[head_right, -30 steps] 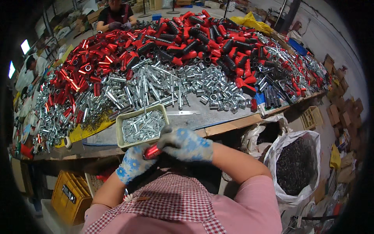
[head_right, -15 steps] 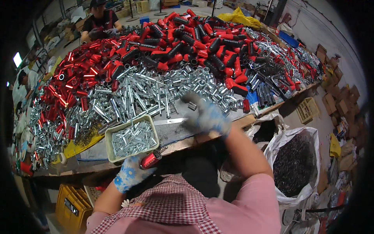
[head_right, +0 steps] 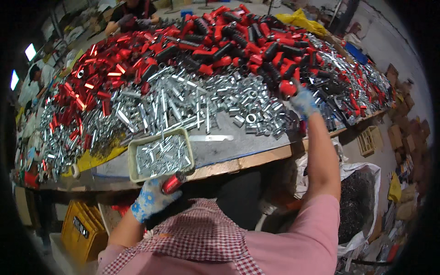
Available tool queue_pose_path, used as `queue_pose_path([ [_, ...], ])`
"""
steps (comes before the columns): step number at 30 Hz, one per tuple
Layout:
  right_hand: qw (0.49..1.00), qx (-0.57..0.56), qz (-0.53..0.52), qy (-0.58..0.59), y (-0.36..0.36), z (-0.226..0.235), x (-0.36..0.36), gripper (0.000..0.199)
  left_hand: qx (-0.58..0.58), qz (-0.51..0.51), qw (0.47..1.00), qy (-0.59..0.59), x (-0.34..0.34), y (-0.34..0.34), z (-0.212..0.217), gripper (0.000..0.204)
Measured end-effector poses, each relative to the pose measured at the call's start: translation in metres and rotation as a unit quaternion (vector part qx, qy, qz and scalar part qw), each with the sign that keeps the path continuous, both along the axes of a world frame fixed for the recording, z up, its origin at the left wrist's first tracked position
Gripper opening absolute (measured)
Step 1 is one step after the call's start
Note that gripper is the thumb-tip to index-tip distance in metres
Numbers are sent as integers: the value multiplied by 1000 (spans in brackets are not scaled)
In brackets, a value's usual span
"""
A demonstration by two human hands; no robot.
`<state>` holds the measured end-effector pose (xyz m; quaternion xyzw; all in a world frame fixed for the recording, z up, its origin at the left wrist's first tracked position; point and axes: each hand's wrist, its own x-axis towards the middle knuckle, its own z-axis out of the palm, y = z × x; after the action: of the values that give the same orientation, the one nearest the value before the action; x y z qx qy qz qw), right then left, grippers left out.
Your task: The person assembles tools by fitting metal components and pins into metal tubes, attaching handles and sleeves, and placing the assembled tools into a basket.
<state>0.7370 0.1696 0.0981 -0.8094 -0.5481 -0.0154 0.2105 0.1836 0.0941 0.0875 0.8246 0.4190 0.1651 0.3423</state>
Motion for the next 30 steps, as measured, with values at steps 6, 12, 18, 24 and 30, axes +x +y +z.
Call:
queue_pose_path([
  [6, 776, -101, 213, 585, -58, 87, -188, 50, 102, 14, 995, 16, -21, -4, -15, 40],
  [12, 822, -214, 431, 303, -101, 66, -284, 47, 115, -23, 991, 60, -36, -9, 6, 38],
  [18, 708, 56, 697, -98, -109, 57, -324, 37, -196, -245, 949, 39, -44, -9, 24, 32],
  [24, 630, 159, 743, -159, -118, 59, -333, 38, -328, -249, 906, 94, -47, -10, 29, 34],
  [30, 801, -206, 452, 333, -124, 39, -340, 44, 180, -95, 951, 232, -52, -10, 48, 27],
])
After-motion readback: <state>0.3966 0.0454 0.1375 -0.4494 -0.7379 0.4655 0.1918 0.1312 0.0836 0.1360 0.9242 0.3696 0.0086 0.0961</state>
